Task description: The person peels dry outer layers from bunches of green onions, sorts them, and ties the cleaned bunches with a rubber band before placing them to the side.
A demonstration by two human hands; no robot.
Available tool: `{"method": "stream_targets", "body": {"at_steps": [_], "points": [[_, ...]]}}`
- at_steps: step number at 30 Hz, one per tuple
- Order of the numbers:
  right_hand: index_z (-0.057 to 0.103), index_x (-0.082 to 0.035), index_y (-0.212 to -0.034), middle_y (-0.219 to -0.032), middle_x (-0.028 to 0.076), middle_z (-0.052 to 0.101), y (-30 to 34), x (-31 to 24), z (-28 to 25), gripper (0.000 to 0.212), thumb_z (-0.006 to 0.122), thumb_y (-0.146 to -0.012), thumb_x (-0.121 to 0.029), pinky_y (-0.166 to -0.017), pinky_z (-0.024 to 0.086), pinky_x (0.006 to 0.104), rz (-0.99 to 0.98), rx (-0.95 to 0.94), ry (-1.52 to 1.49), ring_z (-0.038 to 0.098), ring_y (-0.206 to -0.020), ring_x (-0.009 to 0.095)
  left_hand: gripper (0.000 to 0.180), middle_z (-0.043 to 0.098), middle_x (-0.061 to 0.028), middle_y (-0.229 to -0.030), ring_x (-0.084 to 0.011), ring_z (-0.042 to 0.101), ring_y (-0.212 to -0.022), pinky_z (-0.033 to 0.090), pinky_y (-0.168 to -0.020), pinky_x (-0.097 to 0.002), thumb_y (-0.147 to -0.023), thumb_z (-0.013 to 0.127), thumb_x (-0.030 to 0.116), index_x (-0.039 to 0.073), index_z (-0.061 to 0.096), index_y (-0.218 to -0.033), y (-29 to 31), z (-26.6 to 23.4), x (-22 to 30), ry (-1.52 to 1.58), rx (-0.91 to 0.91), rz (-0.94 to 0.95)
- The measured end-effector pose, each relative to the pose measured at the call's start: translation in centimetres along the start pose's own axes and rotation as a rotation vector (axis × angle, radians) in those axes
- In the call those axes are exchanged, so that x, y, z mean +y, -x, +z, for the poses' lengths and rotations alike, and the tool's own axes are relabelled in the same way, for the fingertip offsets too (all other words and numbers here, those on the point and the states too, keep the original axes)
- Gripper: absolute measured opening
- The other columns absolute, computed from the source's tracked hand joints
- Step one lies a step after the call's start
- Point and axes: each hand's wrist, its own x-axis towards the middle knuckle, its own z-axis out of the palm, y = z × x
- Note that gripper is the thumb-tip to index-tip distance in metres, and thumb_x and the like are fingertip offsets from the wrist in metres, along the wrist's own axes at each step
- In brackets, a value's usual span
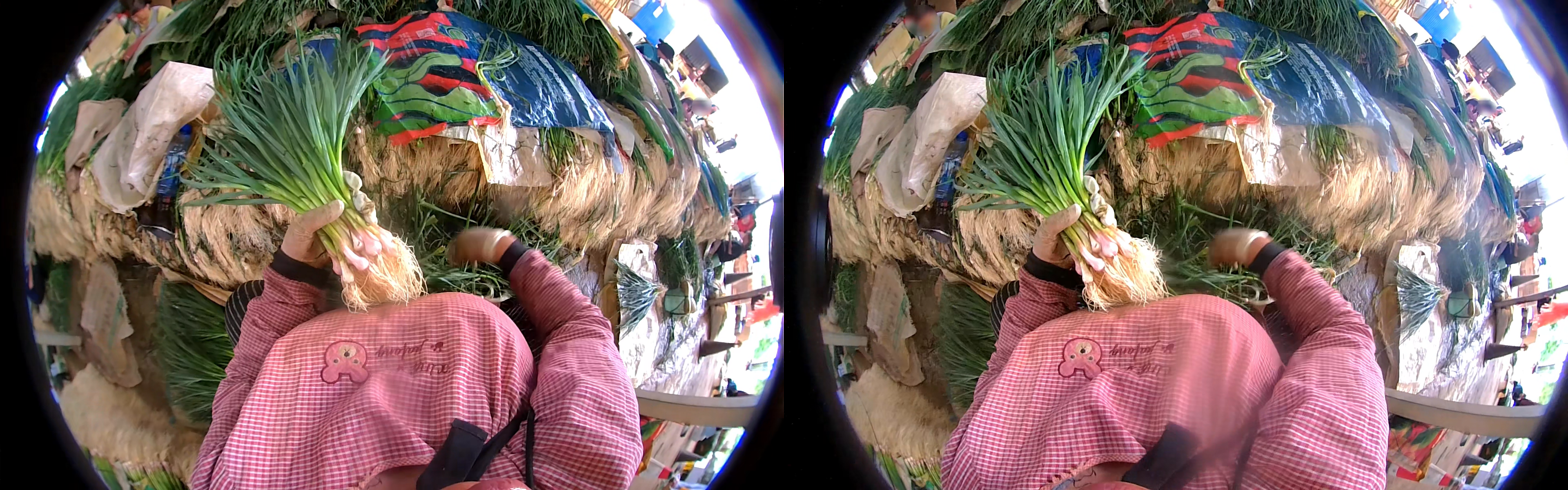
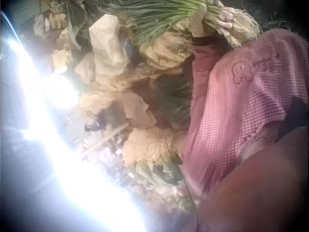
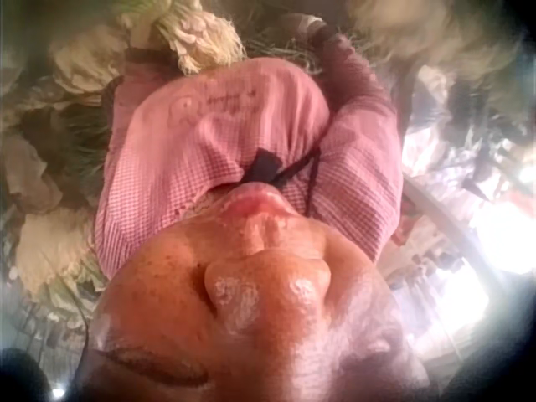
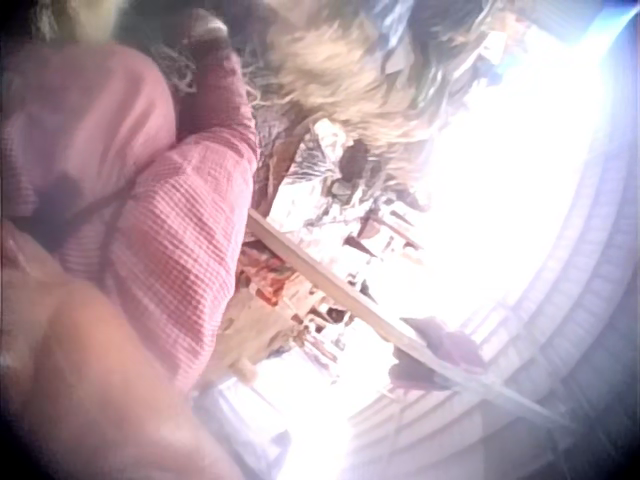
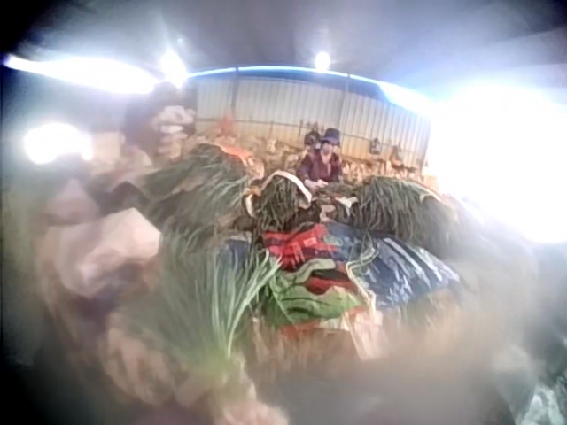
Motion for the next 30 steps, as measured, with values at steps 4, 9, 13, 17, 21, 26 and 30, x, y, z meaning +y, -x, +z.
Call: {"method": "stream_targets", "body": {"at_steps": [4,9,13,17,21,26,30], "points": [[0.065,-0.009,-0.119,-0.106,0.011,0.070,1.0,6.1,-10.5,0.030,0.056,-0.094,-0.025,-0.085,0.053,0.0376,0.092,0.812,-0.244,0.067,-0.093,0.025,0.046,0.065,-0.0107,-0.099,-0.0254,0.064,-0.097,0.054,-0.086,-0.0404,-0.086,0.065,0.012,-0.001,0.050,-0.128,-0.6,-1.4,-0.5,-0.105,0.018,-0.029],[0.060,-0.008,-0.121,-0.116,0.017,0.065,-2.3,11.6,-19.2,0.036,0.061,-0.091,-0.027,-0.090,0.050,0.0410,0.494,1.309,-0.142,0.062,-0.108,0.032,0.054,0.061,-0.0109,-0.097,-0.0273,0.062,-0.091,0.054,-0.079,-0.0459,-0.086,0.068,0.023,0.000,0.050,-0.131,-1.6,-1.8,-1.8,-0.072,0.079,-0.022],[0.061,-0.006,-0.117,-0.113,0.021,0.065,-5.4,22.1,-18.4,0.038,0.063,-0.088,-0.031,-0.089,0.050,0.0409,0.550,1.199,-0.106,0.062,-0.108,0.034,0.061,0.061,-0.0101,-0.096,-0.0269,0.061,-0.090,0.054,-0.078,-0.0441,-0.086,0.068,0.025,-0.001,0.046,-0.137,-3.5,0.2,-1.6,-0.070,0.008,-0.054],[0.061,-0.004,-0.109,-0.097,0.022,0.067,-4.2,14.3,-13.4,0.031,0.060,-0.091,-0.029,-0.082,0.051,0.0457,0.115,1.303,-0.309,0.065,-0.091,0.038,0.060,0.062,-0.0135,-0.101,-0.0280,0.066,-0.081,0.058,-0.070,-0.0417,-0.090,0.064,0.025,0.002,0.041,-0.140,-2.0,-0.4,-1.2,-0.032,-0.027,-0.068],[0.059,-0.003,-0.113,-0.098,0.019,0.068,1.4,9.6,-4.2,0.034,0.057,-0.094,-0.031,-0.084,0.052,0.0440,0.185,1.042,-0.161,0.066,-0.091,0.034,0.058,0.063,-0.0152,-0.098,-0.0297,0.067,-0.077,0.058,-0.070,-0.0437,-0.089,0.064,0.029,0.001,0.044,-0.135,-1.3,-0.3,-1.2,-0.107,0.017,-0.021],[0.063,-0.003,-0.115,-0.111,0.018,0.067,4.6,16.8,10.3,0.038,0.058,-0.092,-0.033,-0.090,0.051,0.0426,0.354,0.257,0.020,0.064,-0.104,0.035,0.048,0.062,-0.0146,-0.108,-0.0299,0.062,-0.103,0.055,-0.084,-0.0425,-0.088,0.063,0.015,0.001,0.048,-0.130,-1.7,-1.0,-1.5,-0.115,-0.016,-0.058],[0.054,-0.011,-0.135,-0.132,0.021,0.058,7.1,17.1,9.9,0.069,0.066,-0.083,-0.055,-0.105,0.043,0.0413,0.447,0.244,-0.064,0.056,-0.123,0.028,0.059,0.059,-0.0155,-0.122,-0.0342,0.061,-0.109,0.051,-0.094,-0.0444,-0.088,0.067,0.019,0.001,0.042,-0.138,-2.0,-0.5,-2.4,-0.213,-0.074,-0.001]]}}
